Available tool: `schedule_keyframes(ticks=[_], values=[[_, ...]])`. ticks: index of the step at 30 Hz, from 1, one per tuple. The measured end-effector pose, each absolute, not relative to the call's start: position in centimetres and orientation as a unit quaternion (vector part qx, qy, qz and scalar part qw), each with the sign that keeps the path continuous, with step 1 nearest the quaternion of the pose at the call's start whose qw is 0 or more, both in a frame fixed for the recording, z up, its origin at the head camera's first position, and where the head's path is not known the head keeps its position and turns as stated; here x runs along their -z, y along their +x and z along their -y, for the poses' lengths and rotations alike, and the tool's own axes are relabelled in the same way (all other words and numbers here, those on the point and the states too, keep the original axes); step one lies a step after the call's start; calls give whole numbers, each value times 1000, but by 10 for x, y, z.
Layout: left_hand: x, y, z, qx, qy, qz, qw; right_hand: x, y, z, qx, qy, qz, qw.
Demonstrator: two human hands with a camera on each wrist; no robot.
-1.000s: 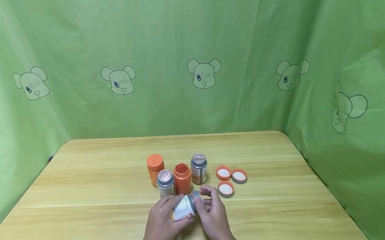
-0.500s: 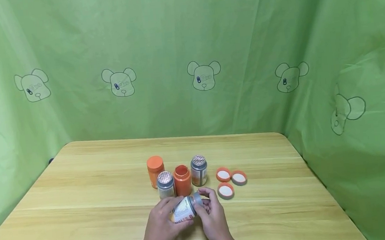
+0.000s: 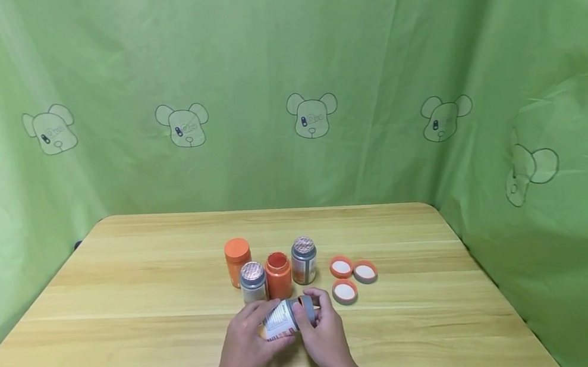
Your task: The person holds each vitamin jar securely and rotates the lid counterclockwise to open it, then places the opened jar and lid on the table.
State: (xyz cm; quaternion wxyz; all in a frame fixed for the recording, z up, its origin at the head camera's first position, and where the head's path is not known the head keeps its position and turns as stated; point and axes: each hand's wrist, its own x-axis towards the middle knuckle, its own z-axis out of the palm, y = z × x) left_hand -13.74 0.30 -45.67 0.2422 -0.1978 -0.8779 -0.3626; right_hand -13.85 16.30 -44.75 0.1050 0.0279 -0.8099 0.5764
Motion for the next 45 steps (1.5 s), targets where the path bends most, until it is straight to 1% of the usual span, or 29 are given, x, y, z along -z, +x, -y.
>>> schedule_keyframes(ticks=[10, 18, 31, 37, 45], values=[[456, -137, -3, 361, -195, 880, 239, 447, -138, -164, -579, 12, 808, 108], [456, -138, -3, 377, -175, 884, 215, 446, -138, -166, -579, 12, 807, 113], [452, -144, 0, 396, -164, 879, 212, 448, -143, -173, -578, 16, 809, 106], [443, -150, 8, 405, -153, 877, 210, 447, -152, -184, -529, 3, 841, 112], [436, -163, 24, 412, -157, 877, 191, 448, -160, -202, -480, -29, 871, 98]])
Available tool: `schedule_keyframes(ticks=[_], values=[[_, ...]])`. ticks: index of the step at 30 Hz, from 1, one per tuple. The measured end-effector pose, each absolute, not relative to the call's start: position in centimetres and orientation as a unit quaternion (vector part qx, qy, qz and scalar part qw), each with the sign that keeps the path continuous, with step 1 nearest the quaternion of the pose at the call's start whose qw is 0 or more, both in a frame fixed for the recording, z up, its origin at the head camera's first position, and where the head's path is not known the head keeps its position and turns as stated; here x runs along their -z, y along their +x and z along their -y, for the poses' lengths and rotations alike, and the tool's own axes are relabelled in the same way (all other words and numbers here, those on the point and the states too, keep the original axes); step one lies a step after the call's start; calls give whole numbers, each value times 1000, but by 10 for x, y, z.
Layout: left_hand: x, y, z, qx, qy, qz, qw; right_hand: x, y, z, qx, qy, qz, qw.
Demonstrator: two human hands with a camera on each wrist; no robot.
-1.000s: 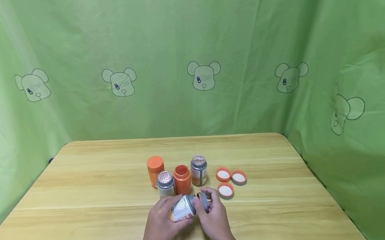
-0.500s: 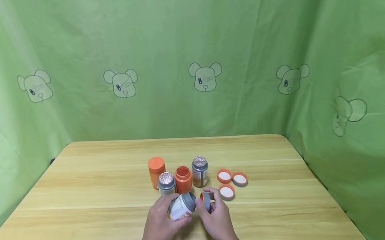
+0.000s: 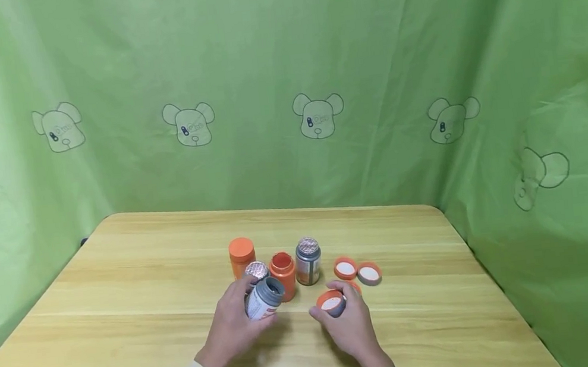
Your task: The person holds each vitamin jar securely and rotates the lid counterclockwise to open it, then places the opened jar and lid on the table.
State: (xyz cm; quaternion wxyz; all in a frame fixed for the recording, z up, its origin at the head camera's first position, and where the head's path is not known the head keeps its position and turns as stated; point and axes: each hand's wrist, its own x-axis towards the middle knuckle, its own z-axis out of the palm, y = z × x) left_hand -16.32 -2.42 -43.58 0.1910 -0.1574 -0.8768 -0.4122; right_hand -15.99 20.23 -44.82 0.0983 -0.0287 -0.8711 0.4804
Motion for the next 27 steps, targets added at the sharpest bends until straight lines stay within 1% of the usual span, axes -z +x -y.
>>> schedule_keyframes(ticks=[4, 11, 20, 27], values=[[431, -167, 32, 426, -158, 872, 184, 449, -162, -218, -463, -27, 881, 92], [423, -174, 53, 449, -146, 859, 200, 442, -176, -252, -426, -33, 897, 110], [423, -186, 83, 439, -102, 866, 214, 446, -189, -291, -396, -55, 912, 92], [427, -200, 97, 441, -57, 877, 182, 454, -194, -306, -366, -58, 926, 75]])
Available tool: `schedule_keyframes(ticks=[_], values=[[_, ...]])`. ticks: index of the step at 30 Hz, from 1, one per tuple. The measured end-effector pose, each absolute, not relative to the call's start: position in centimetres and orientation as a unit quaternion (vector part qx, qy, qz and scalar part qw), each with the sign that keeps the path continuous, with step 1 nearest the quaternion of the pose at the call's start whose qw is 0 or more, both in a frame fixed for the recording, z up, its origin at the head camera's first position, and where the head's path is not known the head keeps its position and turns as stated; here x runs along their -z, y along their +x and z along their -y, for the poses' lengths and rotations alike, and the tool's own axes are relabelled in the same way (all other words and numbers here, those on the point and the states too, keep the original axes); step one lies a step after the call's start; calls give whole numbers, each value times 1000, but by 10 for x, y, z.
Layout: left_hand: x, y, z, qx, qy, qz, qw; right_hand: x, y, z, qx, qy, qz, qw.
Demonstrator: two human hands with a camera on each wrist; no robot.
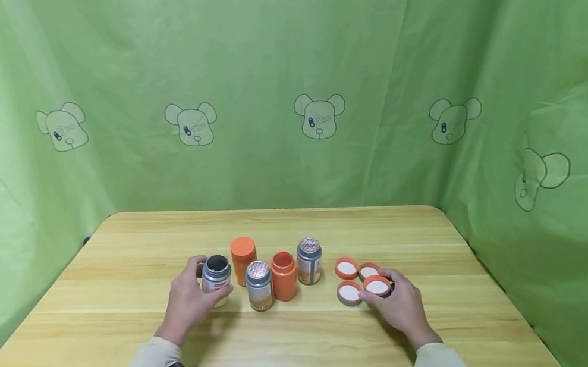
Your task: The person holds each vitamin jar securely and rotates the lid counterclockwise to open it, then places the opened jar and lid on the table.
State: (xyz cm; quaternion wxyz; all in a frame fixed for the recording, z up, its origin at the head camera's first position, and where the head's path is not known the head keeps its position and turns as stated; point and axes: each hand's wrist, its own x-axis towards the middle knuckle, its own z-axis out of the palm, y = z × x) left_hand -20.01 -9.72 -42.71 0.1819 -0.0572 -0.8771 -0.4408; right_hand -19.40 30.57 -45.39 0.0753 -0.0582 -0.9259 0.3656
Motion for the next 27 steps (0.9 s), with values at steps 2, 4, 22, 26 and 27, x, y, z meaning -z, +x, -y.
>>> schedule_keyframes(ticks=[2, 4, 22, 26, 27], values=[[429, -204, 99, 438, -50, 882, 168, 457, -195, -308, -352, -57, 931, 76], [431, -208, 101, 435, -45, 885, 157, 460, -196, -311, -340, -51, 936, 80], [441, -229, 109, 431, -16, 893, 129, 469, -202, -317, -307, -9, 950, 66], [443, -230, 109, 430, -14, 894, 125, 471, -202, -317, -310, -7, 948, 66], [444, -230, 109, 430, -13, 894, 123, 471, -202, -317, -311, -7, 948, 66]])
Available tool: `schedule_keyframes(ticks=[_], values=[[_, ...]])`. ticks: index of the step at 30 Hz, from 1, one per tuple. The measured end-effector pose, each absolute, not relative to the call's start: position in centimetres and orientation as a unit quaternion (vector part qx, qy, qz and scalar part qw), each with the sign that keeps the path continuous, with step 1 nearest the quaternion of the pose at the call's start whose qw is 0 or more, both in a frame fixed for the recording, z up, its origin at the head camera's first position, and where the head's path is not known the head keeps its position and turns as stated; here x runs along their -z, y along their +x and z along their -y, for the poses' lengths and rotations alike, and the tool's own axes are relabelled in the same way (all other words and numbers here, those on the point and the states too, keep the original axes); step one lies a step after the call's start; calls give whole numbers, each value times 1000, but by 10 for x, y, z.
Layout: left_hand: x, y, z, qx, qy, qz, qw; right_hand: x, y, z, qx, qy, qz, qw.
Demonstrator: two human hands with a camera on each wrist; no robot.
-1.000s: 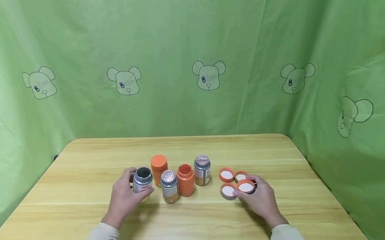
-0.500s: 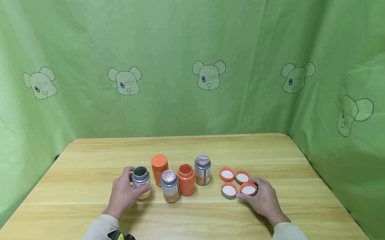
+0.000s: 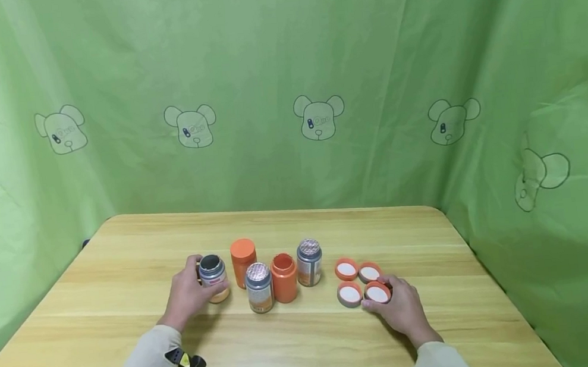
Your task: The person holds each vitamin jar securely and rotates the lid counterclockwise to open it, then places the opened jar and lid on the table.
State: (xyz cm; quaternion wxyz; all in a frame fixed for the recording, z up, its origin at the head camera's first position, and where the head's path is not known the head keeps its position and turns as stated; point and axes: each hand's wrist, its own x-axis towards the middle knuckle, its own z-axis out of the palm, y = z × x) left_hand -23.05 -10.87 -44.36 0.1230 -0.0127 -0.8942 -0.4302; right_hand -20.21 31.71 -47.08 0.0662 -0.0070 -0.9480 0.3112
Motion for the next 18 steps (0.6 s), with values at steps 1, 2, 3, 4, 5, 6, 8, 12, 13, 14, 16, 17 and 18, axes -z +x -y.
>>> schedule_keyframes(ticks=[1, 2, 3, 4, 5, 6, 8, 12, 13, 14, 16, 17, 18], values=[[444, -230, 109, 429, -13, 895, 122, 471, -202, -317, -312, -8, 948, 65], [444, -231, 108, 429, -13, 895, 120, 471, -202, -317, -313, -9, 948, 65], [444, -231, 108, 429, -13, 896, 116, 471, -202, -317, -314, -11, 947, 64], [443, -231, 108, 429, -14, 896, 112, 471, -201, -317, -314, -13, 947, 62], [443, -231, 108, 429, -14, 897, 107, 470, -201, -317, -316, -15, 947, 61], [441, -230, 108, 430, -16, 896, 105, 469, -201, -317, -318, -18, 946, 59], [438, -231, 108, 430, -19, 897, 101, 468, -200, -316, -321, -24, 945, 58], [424, -234, 109, 404, -37, 908, 103, 462, -198, -313, -326, -38, 943, 59], [420, -236, 109, 392, -43, 913, 101, 459, -197, -312, -327, -42, 942, 61], [415, -237, 108, 378, -54, 919, 100, 457, -197, -310, -328, -45, 941, 62], [404, -241, 106, 347, -75, 930, 93, 452, -197, -305, -335, -48, 938, 69], [399, -243, 104, 330, -84, 936, 87, 449, -197, -302, -339, -47, 937, 74], [394, -245, 102, 314, -94, 941, 81, 446, -197, -299, -343, -44, 935, 80]])
